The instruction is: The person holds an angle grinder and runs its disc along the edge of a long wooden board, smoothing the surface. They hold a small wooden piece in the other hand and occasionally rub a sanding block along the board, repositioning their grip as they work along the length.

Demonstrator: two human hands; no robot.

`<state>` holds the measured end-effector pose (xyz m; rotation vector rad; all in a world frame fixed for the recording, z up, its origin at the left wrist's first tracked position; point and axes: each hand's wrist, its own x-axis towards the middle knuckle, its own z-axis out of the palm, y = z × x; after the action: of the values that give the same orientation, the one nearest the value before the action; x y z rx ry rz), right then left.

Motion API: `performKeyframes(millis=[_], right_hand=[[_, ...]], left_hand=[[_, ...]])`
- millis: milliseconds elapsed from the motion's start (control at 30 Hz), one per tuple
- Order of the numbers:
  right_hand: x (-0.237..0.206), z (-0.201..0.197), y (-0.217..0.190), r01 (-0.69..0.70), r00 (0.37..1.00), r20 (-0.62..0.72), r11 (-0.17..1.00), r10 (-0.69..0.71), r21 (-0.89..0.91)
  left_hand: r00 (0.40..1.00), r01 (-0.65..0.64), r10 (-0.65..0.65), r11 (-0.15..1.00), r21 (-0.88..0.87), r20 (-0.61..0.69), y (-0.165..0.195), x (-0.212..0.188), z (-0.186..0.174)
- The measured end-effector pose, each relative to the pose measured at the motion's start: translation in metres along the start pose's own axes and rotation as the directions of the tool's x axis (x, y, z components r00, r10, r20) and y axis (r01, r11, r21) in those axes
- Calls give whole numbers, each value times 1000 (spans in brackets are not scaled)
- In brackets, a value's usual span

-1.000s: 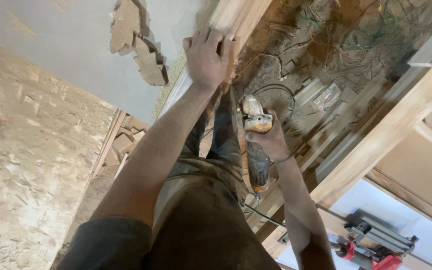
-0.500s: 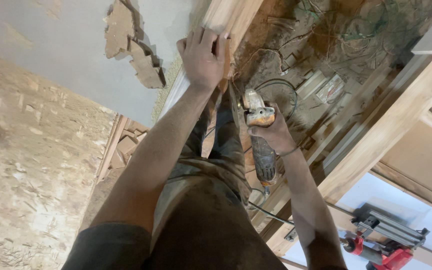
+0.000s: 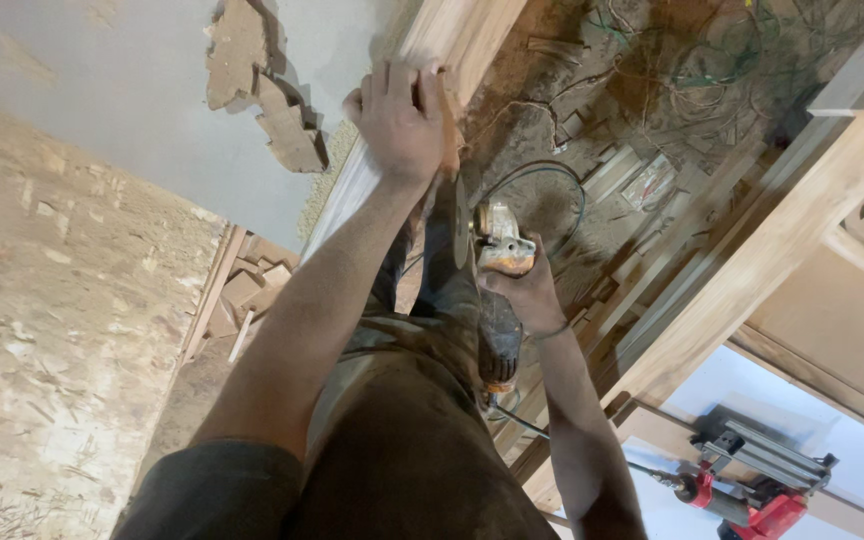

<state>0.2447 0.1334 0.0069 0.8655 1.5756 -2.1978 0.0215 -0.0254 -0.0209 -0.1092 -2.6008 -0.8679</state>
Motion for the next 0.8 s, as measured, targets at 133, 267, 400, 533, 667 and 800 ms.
performKeyframes(millis=[133, 267, 400, 533, 667, 800], right_hand=[[-3, -12, 2, -14, 1000, -7, 997, 15, 76], [9, -31, -5, -76, 997, -7, 997, 75, -3], [33, -44, -22, 21, 993, 120, 991, -5, -134], [52, -47, -40, 58, 980, 195, 981, -22, -184], [60, -46, -49, 4, 986, 165, 969, 38, -246], [55, -41, -51, 55, 987, 160, 970, -17, -237]], left_hand=[[986, 160, -161, 986, -39, -32, 5, -1, -4], [996, 44, -47, 998, -48, -75, 2, 12, 0], [977, -207, 209, 975, -82, 27, -3, 21, 3], [983, -168, 172, 984, -64, 61, -2, 21, 2], [991, -115, 120, 991, -70, 67, 0, 21, 1], [992, -110, 114, 992, -67, 56, 0, 21, 1]])
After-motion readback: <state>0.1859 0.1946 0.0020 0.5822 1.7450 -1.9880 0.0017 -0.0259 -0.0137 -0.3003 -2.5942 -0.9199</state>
